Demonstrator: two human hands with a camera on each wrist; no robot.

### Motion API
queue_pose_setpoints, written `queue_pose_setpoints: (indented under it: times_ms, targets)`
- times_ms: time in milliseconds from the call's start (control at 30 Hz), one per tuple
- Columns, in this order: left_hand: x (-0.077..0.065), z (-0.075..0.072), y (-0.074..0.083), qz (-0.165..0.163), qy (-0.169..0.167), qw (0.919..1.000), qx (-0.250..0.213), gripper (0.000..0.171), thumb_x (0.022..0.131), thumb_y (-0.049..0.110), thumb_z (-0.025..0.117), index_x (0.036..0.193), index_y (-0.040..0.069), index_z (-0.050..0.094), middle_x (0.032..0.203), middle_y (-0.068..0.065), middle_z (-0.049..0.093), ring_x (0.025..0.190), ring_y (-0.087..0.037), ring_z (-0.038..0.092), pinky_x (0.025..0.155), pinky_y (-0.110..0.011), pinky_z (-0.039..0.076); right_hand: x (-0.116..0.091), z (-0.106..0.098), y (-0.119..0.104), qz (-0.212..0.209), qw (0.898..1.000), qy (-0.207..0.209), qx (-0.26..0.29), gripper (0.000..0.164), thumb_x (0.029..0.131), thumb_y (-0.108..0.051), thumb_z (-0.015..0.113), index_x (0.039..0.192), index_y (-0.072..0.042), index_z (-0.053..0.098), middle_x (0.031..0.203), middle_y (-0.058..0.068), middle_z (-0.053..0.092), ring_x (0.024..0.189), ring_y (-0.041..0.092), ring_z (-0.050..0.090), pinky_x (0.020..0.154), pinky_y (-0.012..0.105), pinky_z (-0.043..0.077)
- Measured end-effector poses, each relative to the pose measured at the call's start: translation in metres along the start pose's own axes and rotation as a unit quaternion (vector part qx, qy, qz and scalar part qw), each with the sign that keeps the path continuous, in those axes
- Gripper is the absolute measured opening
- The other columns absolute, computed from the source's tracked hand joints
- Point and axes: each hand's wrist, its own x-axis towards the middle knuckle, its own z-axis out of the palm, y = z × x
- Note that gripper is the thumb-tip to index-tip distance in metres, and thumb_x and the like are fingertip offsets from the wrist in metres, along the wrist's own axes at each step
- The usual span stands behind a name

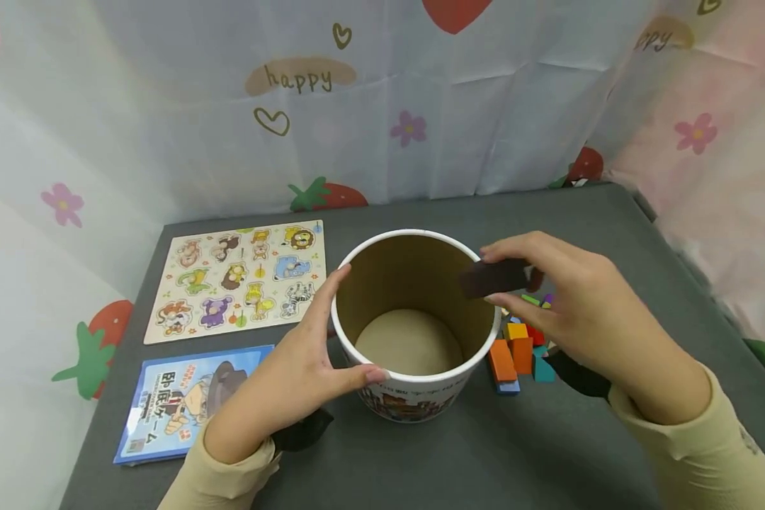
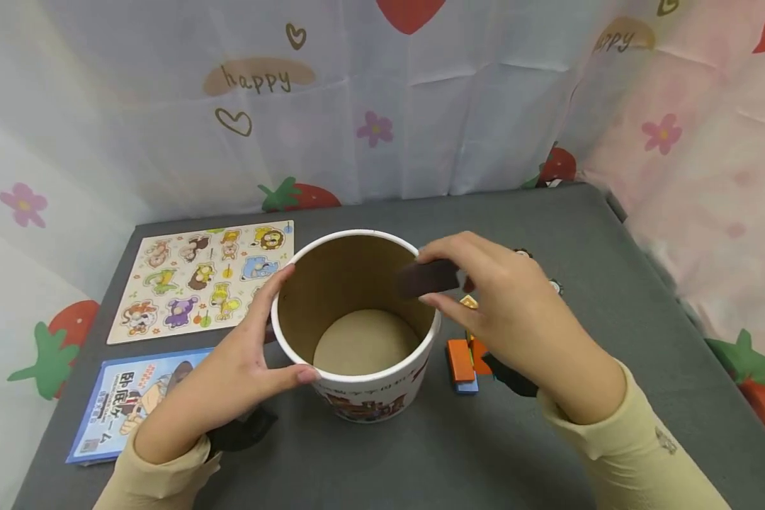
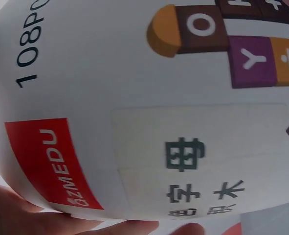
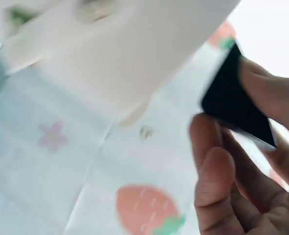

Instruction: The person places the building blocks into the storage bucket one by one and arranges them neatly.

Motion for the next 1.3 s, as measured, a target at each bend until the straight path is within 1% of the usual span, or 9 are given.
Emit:
queue_pose_setpoints:
  times_ms: [100,333,500,700,767,867,1000,1167,1300]
  targets:
    - [0.001,0.003,0.001,-0.003,0.014,0.9999,-0.003,0.112,0.069,0.059,0.078,0.15,0.043,0.002,0.149,0.0,0.031,0.125,-0.021,0.047,0.094,-0.048,0.043,0.02,0.012,-0.006,-0.055,0.997,-0.049,0.007,0.042,0.073,-0.011,0.084,0.11,-0.013,0.064,0.11,-0.006,0.062,0.085,0.007,0.058,0.063,0.021,0.047]
    - [0.006,0.011,0.001,0.002,0.043,0.9991,-0.006,0.106,0.074,0.061,0.072,0.15,0.039,0.002,0.152,0.003,0.023,0.13,-0.021,0.041,0.098,-0.043,0.042,0.037,0.034,0.0,-0.024,0.991,-0.131,0.006,0.037,0.076,-0.005,0.08,0.11,-0.015,0.069,0.113,-0.002,0.06,0.093,0.014,0.062,0.073,0.03,0.052]
    - [0.008,0.018,-0.002,0.001,0.06,0.9982,0.002,0.104,0.077,0.061,0.07,0.15,0.039,0.0,0.155,0.003,0.017,0.134,-0.025,0.036,0.099,-0.051,0.038,0.031,0.035,0.005,-0.017,0.995,-0.099,0.017,0.039,0.081,-0.003,0.075,0.118,-0.014,0.068,0.125,0.0,0.06,0.104,0.016,0.061,0.073,0.029,0.051]
    - [0.011,0.023,0.0,0.003,0.082,0.9965,0.017,0.104,0.077,0.063,0.068,0.15,0.039,-0.002,0.156,0.004,0.014,0.138,-0.021,0.026,0.102,-0.054,0.032,-0.013,0.018,0.042,0.121,0.992,0.043,-0.011,0.032,0.085,-0.007,0.072,0.116,-0.016,0.068,0.118,-0.002,0.057,0.106,0.015,0.054,0.08,0.033,0.044]
    - [0.011,0.024,0.0,0.005,0.091,0.9956,0.022,0.104,0.077,0.064,0.067,0.151,0.038,0.0,0.156,0.005,0.013,0.138,-0.02,0.026,0.102,-0.054,0.032,-0.036,0.017,0.063,0.2,0.979,0.02,-0.028,0.029,0.088,-0.011,0.068,0.117,-0.016,0.067,0.116,0.001,0.056,0.103,0.02,0.054,0.075,0.037,0.044]
    - [0.014,0.026,0.001,0.008,0.106,0.9938,0.03,0.102,0.078,0.064,0.066,0.151,0.036,0.001,0.157,0.008,0.01,0.139,-0.021,0.025,0.103,-0.054,0.033,-0.069,0.024,0.097,0.292,0.951,-0.084,-0.047,0.028,0.091,-0.014,0.065,0.119,-0.013,0.065,0.115,0.009,0.056,0.101,0.029,0.055,0.074,0.046,0.046]
    - [0.017,0.028,-0.001,0.007,0.121,0.9919,0.038,0.1,0.08,0.064,0.064,0.151,0.035,0.0,0.157,0.012,0.003,0.139,-0.021,0.024,0.102,-0.054,0.033,-0.105,0.043,0.137,0.334,0.919,-0.204,-0.052,0.04,0.09,-0.012,0.065,0.128,-0.004,0.057,0.122,0.022,0.052,0.106,0.041,0.054,0.082,0.057,0.045]
    - [0.019,0.033,-0.003,0.002,0.125,0.9908,0.052,0.099,0.08,0.065,0.063,0.151,0.037,0.0,0.158,0.01,0.004,0.137,-0.023,0.028,0.099,-0.056,0.036,-0.133,0.059,0.158,0.331,0.917,-0.219,-0.043,0.046,0.087,-0.01,0.067,0.129,0.003,0.053,0.124,0.028,0.05,0.105,0.043,0.053,0.089,0.059,0.041]
    - [0.019,0.035,-0.002,0.003,0.123,0.9903,0.065,0.098,0.08,0.066,0.062,0.15,0.038,0.0,0.158,0.011,0.003,0.136,-0.024,0.03,0.096,-0.057,0.038,-0.144,0.058,0.157,0.339,0.917,-0.206,-0.031,0.045,0.084,-0.015,0.073,0.124,0.0,0.058,0.109,0.026,0.052,0.086,0.034,0.056,0.073,0.048,0.048]
